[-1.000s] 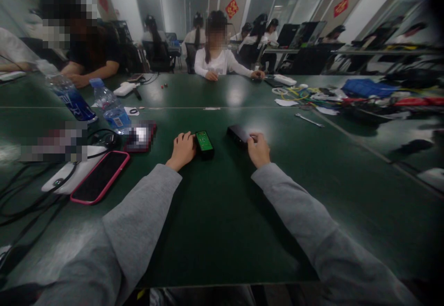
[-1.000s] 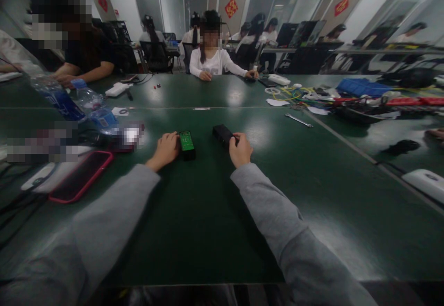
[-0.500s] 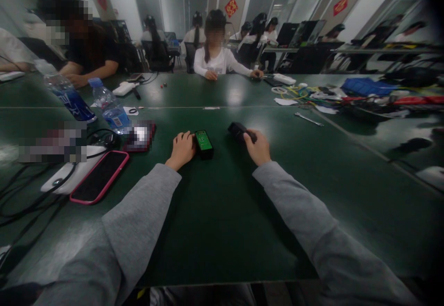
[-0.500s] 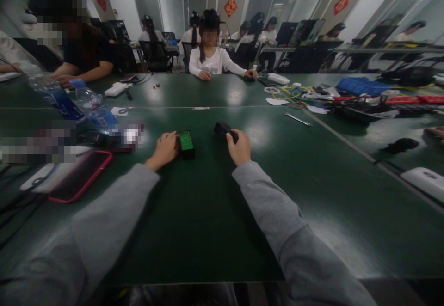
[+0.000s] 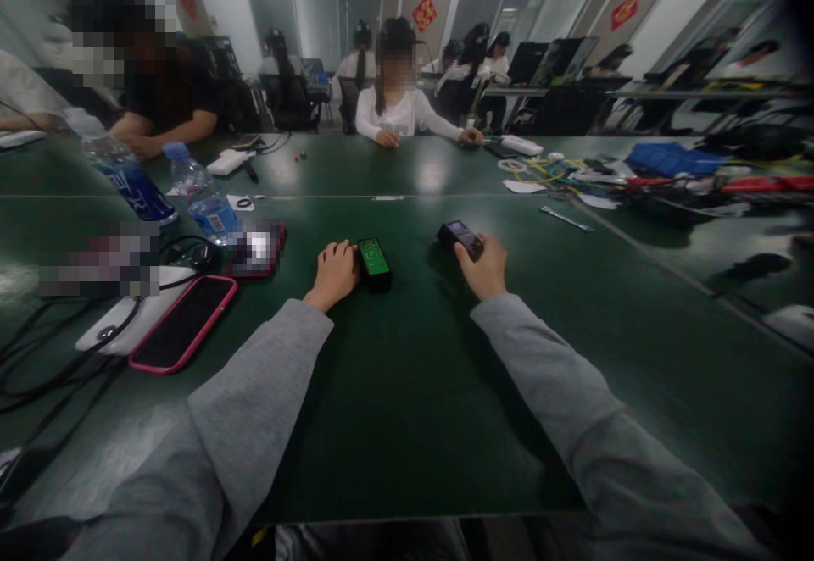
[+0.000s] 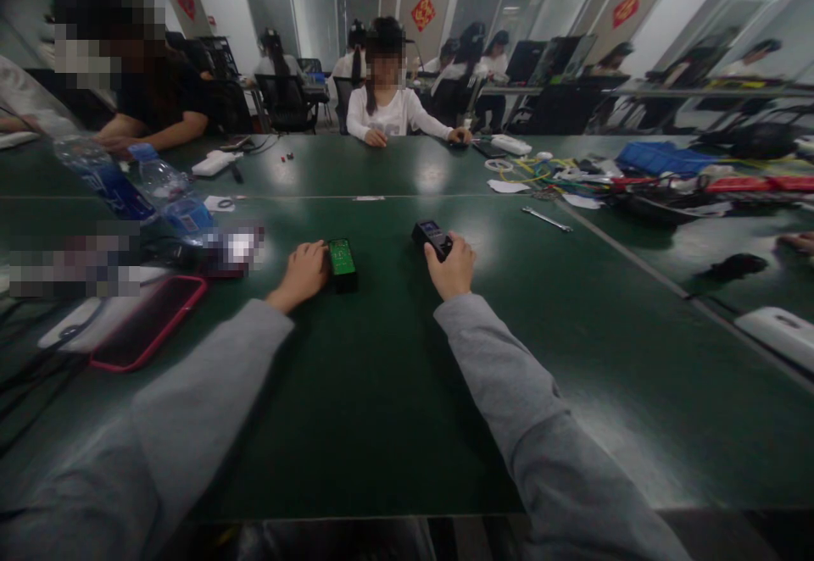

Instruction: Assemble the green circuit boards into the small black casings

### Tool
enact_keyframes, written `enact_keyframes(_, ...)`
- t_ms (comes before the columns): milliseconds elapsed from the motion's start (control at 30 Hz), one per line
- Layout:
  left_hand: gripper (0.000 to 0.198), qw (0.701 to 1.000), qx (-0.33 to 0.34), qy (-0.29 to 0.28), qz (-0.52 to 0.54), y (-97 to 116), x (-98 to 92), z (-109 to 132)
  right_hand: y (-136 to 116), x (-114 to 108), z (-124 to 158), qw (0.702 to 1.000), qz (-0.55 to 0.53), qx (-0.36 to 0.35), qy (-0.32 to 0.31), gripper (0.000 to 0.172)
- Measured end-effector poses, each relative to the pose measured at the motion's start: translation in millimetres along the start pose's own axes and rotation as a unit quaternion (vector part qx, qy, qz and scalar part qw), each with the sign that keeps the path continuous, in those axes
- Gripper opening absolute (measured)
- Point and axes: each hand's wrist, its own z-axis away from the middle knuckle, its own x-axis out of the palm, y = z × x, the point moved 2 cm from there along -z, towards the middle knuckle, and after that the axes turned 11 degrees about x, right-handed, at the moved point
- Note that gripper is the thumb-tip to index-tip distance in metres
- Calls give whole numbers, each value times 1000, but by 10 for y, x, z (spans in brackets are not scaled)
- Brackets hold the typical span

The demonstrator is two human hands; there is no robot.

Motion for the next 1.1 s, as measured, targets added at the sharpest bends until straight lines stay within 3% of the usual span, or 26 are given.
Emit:
enact_keyframes(200, 49, 1000, 1, 6, 3, -2, 6, 4, -22, 8, 23, 1000, -10, -20, -19, 54)
enact_keyframes(367, 48, 1000, -2, 8, 12, -4, 11, 6, -268, -278, 63, 991, -33, -62, 110, 59)
enact_keyframes(433, 48, 1000, -2, 10, 13, -9, 16, 4, -404, -371, 124, 987, -31, -89, 128, 62)
enact_keyframes(567, 50, 1000, -3, 9, 13, -23, 31, 1, -611, -307, 294, 987, 12, -158, 28, 61)
enact_keyframes(700, 50, 1000, 0, 9, 12, -23, 35, 1, -607, -77, 408, 976, 103, -183, -51, 54)
enact_keyframes(900, 51, 1000, -2, 0, 5, -16, 18, -1, -547, -34, 420, 975, 142, -170, -31, 54)
enact_keyframes(1000, 51, 1000, -1, -1, 5, -11, 12, 1, -725, -130, 518, 978, 113, -173, -14, 54)
enact_keyframes(1100, 50, 1000, -5, 4, 3, -4, 14, 4, -1007, -163, 754, 975, 64, -206, -50, 52)
